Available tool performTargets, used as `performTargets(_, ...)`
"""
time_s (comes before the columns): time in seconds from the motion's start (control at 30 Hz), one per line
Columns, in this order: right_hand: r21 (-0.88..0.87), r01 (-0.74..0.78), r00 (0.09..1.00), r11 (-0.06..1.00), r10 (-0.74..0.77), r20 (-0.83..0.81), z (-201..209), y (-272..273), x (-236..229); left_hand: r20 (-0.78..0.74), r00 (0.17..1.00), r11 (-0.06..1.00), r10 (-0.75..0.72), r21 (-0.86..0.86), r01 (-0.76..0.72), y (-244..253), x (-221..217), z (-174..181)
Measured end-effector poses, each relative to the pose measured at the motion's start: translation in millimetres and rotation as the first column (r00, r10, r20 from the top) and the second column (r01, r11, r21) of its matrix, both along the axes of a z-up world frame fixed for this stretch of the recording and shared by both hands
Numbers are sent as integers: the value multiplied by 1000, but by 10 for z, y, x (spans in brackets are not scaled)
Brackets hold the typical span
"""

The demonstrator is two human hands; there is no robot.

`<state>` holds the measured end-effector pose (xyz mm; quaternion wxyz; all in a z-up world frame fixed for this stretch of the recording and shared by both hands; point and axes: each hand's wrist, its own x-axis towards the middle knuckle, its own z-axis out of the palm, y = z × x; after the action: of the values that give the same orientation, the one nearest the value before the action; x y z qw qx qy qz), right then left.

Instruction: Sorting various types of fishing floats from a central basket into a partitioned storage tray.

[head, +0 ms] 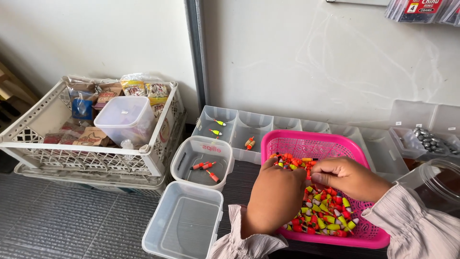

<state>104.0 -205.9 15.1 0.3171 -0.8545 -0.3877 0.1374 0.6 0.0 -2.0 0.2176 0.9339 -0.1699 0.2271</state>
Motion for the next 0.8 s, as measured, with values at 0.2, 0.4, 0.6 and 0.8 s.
performTargets(0.2, 25, 129, 985, 991, -125, -123, 295, -120, -58, -23, 998, 998, -55, -14, 55, 45, 4, 79)
performTargets(0.4, 385, 629, 736, 675, -677, -16, 522, -622, 303, -109, 991, 996, -82, 21, 85, 31, 33, 80)
performTargets(0.6, -237, 783, 621, 575, -738, 264, -81, -876, 807, -244, 965, 981, -96, 142, 133, 28, 56, 120)
performTargets(0.8, -127, 751, 657, 648, -753, 45, -483, -774, 918, -353, 932, 955, -78, 243, 172, 23, 53, 156)
